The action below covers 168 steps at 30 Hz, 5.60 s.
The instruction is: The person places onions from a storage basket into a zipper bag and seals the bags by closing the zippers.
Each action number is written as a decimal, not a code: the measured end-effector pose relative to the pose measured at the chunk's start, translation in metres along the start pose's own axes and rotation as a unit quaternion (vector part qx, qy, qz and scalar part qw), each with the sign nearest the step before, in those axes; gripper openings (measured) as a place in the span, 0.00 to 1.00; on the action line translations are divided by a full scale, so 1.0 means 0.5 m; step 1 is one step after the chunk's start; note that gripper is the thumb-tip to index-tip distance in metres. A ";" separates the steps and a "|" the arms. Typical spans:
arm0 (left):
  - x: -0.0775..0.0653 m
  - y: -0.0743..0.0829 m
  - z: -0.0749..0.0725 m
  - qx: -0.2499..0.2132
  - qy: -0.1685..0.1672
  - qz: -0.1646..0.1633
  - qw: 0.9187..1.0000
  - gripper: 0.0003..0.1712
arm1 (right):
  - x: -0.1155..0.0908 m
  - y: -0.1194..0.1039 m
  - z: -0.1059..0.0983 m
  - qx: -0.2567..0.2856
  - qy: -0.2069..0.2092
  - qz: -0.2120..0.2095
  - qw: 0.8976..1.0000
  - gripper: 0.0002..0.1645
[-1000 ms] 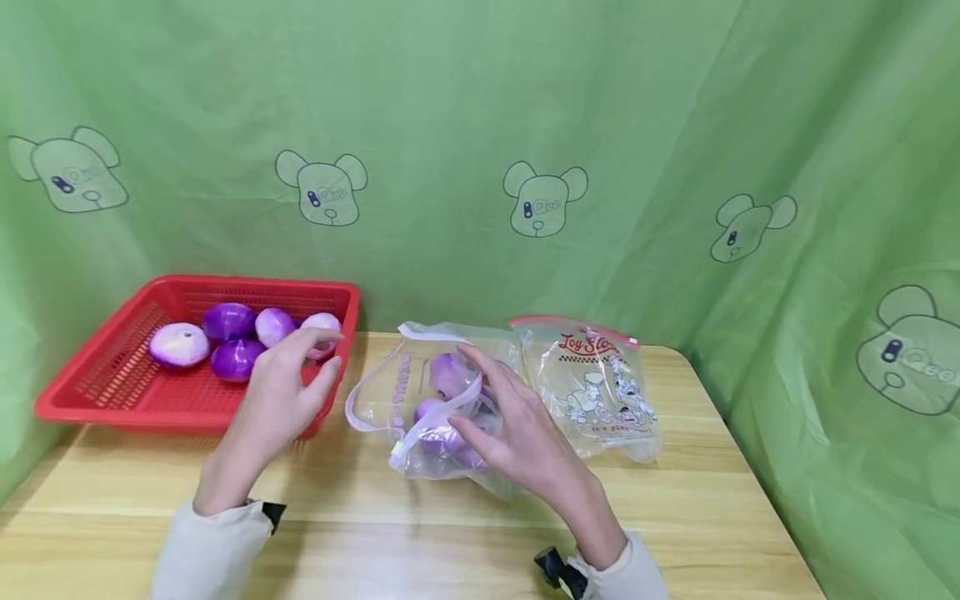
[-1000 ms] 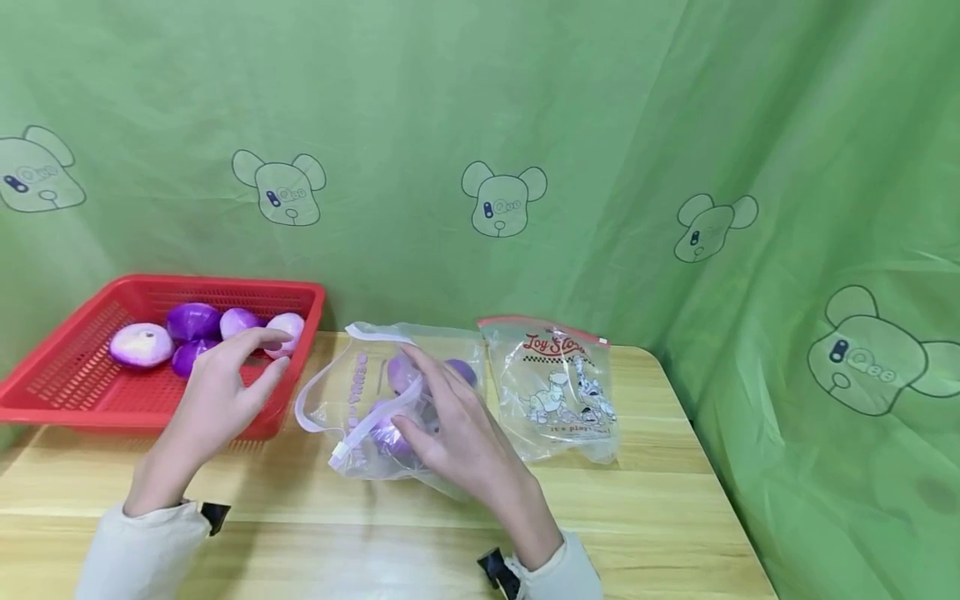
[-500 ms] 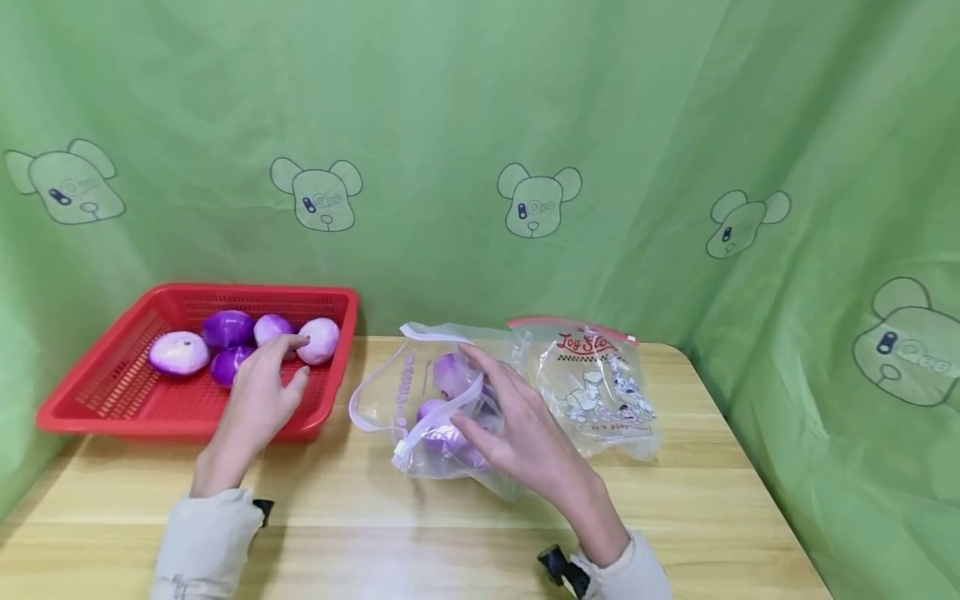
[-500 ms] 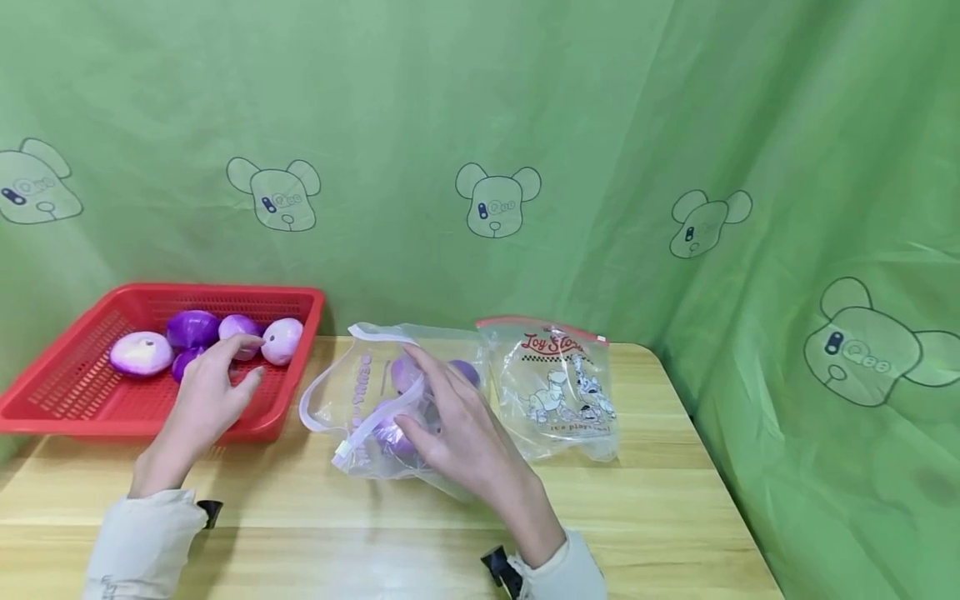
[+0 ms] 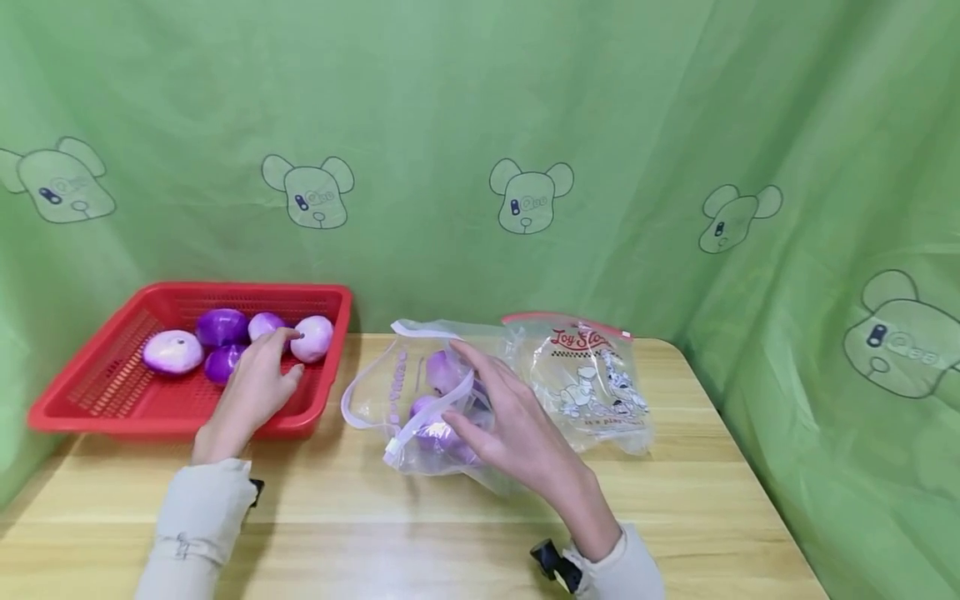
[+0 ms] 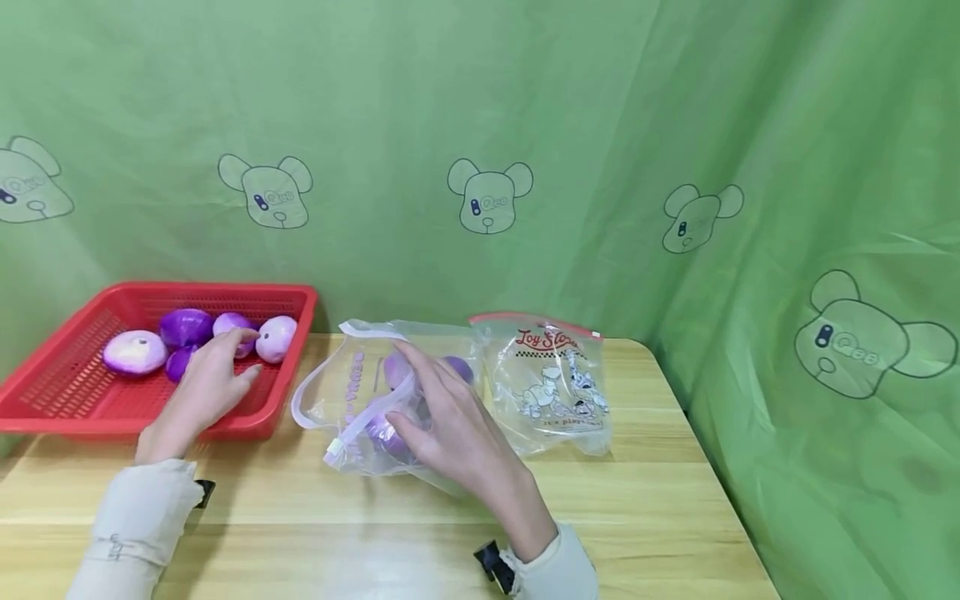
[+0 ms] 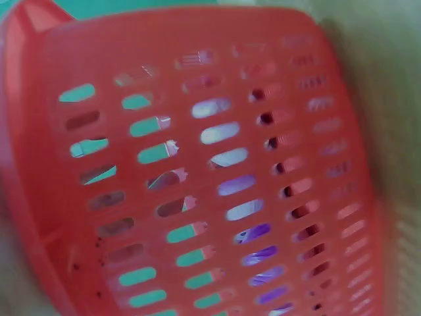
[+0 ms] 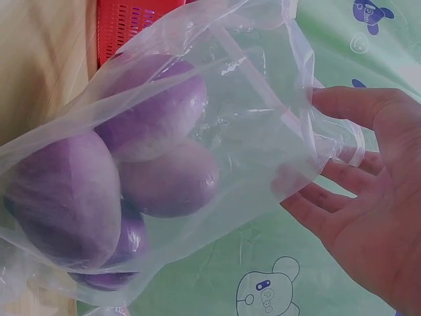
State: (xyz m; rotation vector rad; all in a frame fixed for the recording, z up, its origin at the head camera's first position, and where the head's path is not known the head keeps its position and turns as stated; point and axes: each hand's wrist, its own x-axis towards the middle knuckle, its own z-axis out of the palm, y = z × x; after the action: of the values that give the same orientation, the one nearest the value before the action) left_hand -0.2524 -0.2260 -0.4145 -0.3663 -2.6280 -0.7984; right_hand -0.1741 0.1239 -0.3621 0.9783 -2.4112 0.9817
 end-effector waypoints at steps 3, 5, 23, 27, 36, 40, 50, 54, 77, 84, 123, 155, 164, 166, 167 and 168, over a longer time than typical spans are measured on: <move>0.021 -0.005 0.005 0.012 -0.029 -0.007 0.999 0.27 | -0.001 0.001 0.000 -0.001 -0.001 0.003 1.000 0.50; 0.033 -0.009 0.007 0.016 -0.052 -0.016 0.998 0.29 | -0.002 0.000 0.000 0.000 -0.001 0.004 1.000 0.50; 0.103 -0.028 0.037 0.040 -0.182 -0.019 0.982 0.45 | -0.002 -0.002 0.000 0.000 -0.004 0.015 1.000 0.51; 0.101 -0.023 0.042 0.049 -0.174 -0.013 0.983 0.38 | -0.004 -0.001 -0.001 -0.002 -0.004 0.019 1.000 0.51; 0.086 -0.024 0.039 0.056 -0.218 -0.031 0.974 0.38 | -0.004 0.000 0.002 0.000 -0.003 0.016 1.000 0.51; 0.077 -0.025 0.028 0.052 -0.215 -0.028 0.975 0.35 | -0.004 0.000 0.001 0.002 -0.004 0.017 1.000 0.51; 0.034 -0.005 -0.012 0.044 -0.125 0.006 0.991 0.32 | -0.006 0.000 0.000 0.001 -0.006 0.021 1.000 0.51; 0.010 0.013 -0.026 0.034 -0.083 0.012 0.996 0.33 | -0.006 0.000 0.000 0.001 -0.006 0.018 1.000 0.51; -0.063 0.103 -0.069 0.005 0.065 0.004 0.998 0.31 | 0.002 -0.004 0.000 0.006 -0.006 0.003 1.000 0.51; -0.064 0.110 -0.075 0.003 0.081 0.026 0.996 0.32 | 0.004 -0.004 0.001 0.001 -0.005 0.000 1.000 0.51; -0.094 0.246 -0.095 -0.022 0.087 0.135 0.987 0.34 | -0.001 -0.002 0.010 -0.001 -0.002 0.018 1.000 0.51; -0.097 0.280 -0.047 -0.054 0.070 0.187 0.978 0.32 | -0.003 -0.004 -0.002 0.001 0.015 -0.008 1.000 0.53; -0.096 0.280 -0.029 -0.026 0.054 0.187 0.981 0.32 | -0.002 -0.009 -0.006 -0.001 0.008 -0.004 1.000 0.53; -0.095 0.280 -0.027 -0.022 0.054 0.188 0.980 0.32 | -0.001 -0.010 -0.007 -0.001 0.006 -0.001 1.000 0.53; -0.095 0.279 -0.026 -0.021 0.055 0.189 0.980 0.32 | -0.001 -0.010 -0.007 -0.001 0.006 -0.001 1.000 0.53; -0.095 0.279 -0.025 -0.020 0.056 0.190 0.980 0.32 | -0.001 -0.010 -0.007 0.000 0.005 -0.001 1.000 0.53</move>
State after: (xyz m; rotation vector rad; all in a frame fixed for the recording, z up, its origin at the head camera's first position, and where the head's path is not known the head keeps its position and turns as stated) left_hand -0.1583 -0.1272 -0.3577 -0.7827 -2.3354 -0.7192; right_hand -0.1698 0.1239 -0.3577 0.9729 -2.4009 0.9826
